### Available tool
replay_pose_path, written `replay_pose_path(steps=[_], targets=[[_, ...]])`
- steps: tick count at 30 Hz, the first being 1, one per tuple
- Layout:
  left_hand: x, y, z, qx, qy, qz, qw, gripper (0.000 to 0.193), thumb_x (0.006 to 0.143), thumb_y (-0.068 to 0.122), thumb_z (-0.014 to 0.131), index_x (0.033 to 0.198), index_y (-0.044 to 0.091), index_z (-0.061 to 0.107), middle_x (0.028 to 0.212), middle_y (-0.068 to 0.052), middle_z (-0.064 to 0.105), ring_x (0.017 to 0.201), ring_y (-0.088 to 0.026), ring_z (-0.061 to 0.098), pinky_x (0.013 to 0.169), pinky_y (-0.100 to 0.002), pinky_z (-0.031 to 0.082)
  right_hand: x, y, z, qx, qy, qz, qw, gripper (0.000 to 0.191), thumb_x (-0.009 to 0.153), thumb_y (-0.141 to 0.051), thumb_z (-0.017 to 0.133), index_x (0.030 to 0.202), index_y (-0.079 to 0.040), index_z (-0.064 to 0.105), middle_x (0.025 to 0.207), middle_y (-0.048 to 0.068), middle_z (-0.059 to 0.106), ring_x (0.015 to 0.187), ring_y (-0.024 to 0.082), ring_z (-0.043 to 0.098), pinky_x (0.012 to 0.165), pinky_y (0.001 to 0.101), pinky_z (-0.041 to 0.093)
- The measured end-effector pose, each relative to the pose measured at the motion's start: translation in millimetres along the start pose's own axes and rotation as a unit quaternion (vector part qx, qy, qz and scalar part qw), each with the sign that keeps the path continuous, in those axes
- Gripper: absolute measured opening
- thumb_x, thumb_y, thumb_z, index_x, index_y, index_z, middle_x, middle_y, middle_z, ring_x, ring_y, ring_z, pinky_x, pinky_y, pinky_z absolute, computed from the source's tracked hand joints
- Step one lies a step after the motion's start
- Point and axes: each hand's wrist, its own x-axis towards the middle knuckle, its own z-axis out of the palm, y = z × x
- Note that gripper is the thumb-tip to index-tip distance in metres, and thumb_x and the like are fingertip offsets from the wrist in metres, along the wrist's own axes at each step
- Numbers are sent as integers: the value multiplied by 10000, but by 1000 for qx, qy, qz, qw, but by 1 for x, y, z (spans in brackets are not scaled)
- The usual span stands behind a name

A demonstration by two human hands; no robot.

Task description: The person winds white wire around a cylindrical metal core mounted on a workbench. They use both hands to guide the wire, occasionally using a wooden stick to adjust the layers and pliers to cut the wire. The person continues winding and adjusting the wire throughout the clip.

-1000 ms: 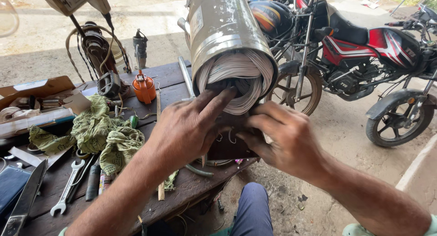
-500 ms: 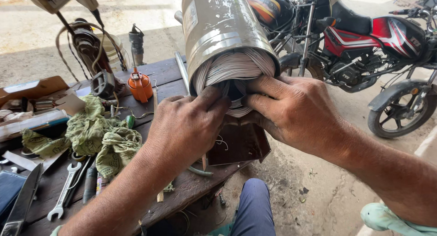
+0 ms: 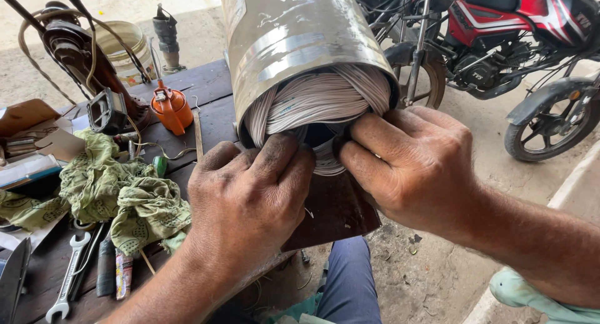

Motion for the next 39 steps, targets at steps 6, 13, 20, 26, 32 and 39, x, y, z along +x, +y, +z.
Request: replay_pose_path(steps=[6, 13, 20, 26, 32, 39], targets=[[1, -3, -1, 2, 3, 14, 1000, 253, 803, 131, 776, 1053, 109, 743, 1067, -26, 687, 745, -173, 698, 638, -367, 532, -1, 1, 2, 19, 24, 7, 1000, 141, 800, -115, 818, 903, -65, 736, 972, 47, 686, 800, 192, 707, 615, 350, 560], [-6, -2, -17, -63, -90, -3, 994, 545, 820, 442, 784, 1180, 38, 721, 1137, -102, 663, 815, -259, 729, 645, -417, 580, 0, -16, -7, 106, -3, 77, 991, 385, 710, -260, 906, 963, -23, 737, 944, 74, 660, 787, 225, 719, 632, 375, 579], [-3, 4, -11, -69, -15, -43, 997, 303, 863, 279, 793, 1069, 57, 772, 1036, -46, 699, 726, -180, 695, 604, -370, 536, 6, -19, -5, 105, -15, 112, 988, 322, 703, -225, 912, 885, -38, 723, 863, 61, 631, 702, 207, 688, 571, 378, 524], [-6, 4, 1, -39, 28, -57, 997, 265, 819, 227, 813, 1047, 95, 784, 1005, -14, 710, 682, -164, 674, 594, -355, 504, 7, -19, 2, 65, 25, 101, 992, 275, 675, -180, 897, 830, -37, 720, 805, 53, 622, 628, 191, 650, 521, 374, 481], [-4, 6, -8, -53, 9, -39, 998, 355, 829, 363, 849, 1038, 86, 777, 1023, -42, 714, 682, -192, 696, 574, -357, 538, 1, -13, 1, 89, 47, 71, 992, 273, 750, -227, 895, 886, -38, 752, 862, 64, 680, 697, 184, 703, 567, 338, 559], [-11, 2, 1, -40, 29, -20, 999, 266, 847, 186, 826, 1092, 91, 784, 1052, -37, 717, 728, -186, 716, 611, -352, 571, -17, -11, 0, 94, 54, 77, 991, 145, 870, -136, 836, 989, -70, 786, 1010, 69, 752, 850, 199, 755, 663, 336, 609]])
